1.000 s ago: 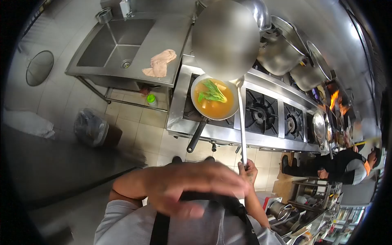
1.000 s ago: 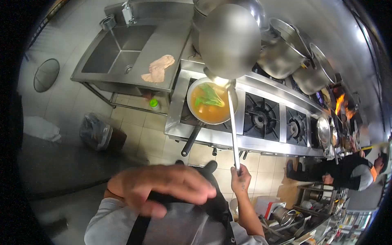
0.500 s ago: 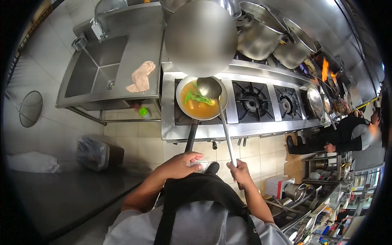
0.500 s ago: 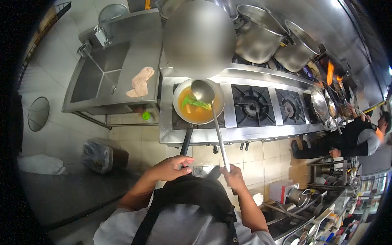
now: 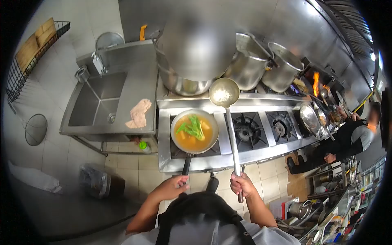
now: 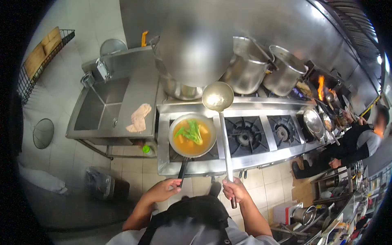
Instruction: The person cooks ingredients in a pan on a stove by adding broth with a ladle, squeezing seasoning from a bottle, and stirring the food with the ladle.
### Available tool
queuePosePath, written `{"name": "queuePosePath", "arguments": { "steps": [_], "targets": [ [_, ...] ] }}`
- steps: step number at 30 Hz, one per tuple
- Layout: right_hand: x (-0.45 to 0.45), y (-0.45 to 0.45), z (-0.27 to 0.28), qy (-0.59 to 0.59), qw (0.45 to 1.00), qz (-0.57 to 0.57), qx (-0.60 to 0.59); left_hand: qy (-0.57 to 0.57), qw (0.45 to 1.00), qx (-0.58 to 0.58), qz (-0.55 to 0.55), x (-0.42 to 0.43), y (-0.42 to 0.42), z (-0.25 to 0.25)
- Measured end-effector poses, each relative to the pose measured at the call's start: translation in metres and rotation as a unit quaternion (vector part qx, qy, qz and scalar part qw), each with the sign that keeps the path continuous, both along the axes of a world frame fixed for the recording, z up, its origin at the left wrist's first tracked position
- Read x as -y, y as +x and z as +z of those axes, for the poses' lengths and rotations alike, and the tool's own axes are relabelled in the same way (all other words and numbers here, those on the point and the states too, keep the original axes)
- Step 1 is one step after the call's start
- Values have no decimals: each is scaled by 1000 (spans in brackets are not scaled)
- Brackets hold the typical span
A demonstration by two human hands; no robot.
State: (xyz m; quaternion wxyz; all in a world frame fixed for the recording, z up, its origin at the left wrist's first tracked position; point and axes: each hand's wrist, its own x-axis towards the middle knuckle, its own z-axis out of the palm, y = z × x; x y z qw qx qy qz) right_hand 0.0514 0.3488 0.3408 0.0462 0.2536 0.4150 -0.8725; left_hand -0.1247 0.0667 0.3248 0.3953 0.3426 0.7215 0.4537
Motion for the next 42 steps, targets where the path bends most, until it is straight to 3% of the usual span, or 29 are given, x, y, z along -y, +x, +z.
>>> {"name": "queuePosePath", "arguments": {
  "steps": [3,5,8,10,12,14,17,20,23,24,26,29,32,35,37,39,40,41,42],
  "targets": [
    [-43,-35,26,74,994,-41,-65,3,999,-3,41,-1,3,-7],
    [-85,-71,53,245,966,-74,-46,-11,997,-1,74,-11,5,-1],
    [-150,-136,110,391,908,-119,-93,-35,992,3,122,-22,13,12],
    [-204,-190,140,564,814,-116,-75,-39,987,6,153,-31,17,15],
    [-282,-258,137,760,624,-160,-82,-45,981,15,186,-36,22,2],
    [-322,-306,158,802,567,-178,-61,-43,975,-27,217,-41,34,-4],
    [-348,-346,181,809,565,-159,-48,-63,956,-23,286,-44,48,-7],
    [-381,-382,174,835,538,-111,8,-95,922,-7,374,-28,77,-28],
    [-406,-399,158,877,469,-103,-2,-100,877,27,469,-10,111,-56],
    [-419,-408,152,888,448,-100,-5,-118,862,30,492,-14,120,-45],
    [-399,-399,172,903,425,-26,61,-119,855,36,504,-8,133,-56],
    [-395,-401,176,886,447,22,120,-118,856,37,502,-16,134,-47],
    [-371,-377,171,914,386,-46,116,-106,868,23,484,-22,121,-41],
    [-314,-303,173,922,360,-144,8,-83,891,-4,445,-20,97,-50],
    [-285,-250,148,884,384,-231,-135,-94,907,-21,410,-23,80,-44],
    [-270,-193,100,846,455,-214,-177,-93,921,-17,378,-24,65,-38],
    [-257,-165,70,830,473,-235,-179,-91,931,-16,353,-26,57,-31],
    [-254,-133,34,827,507,-219,-100,-89,941,-16,325,-28,50,-22],
    [-254,-99,-4,795,582,-166,-47,-88,951,-16,295,-29,46,-17]
  ]
}}
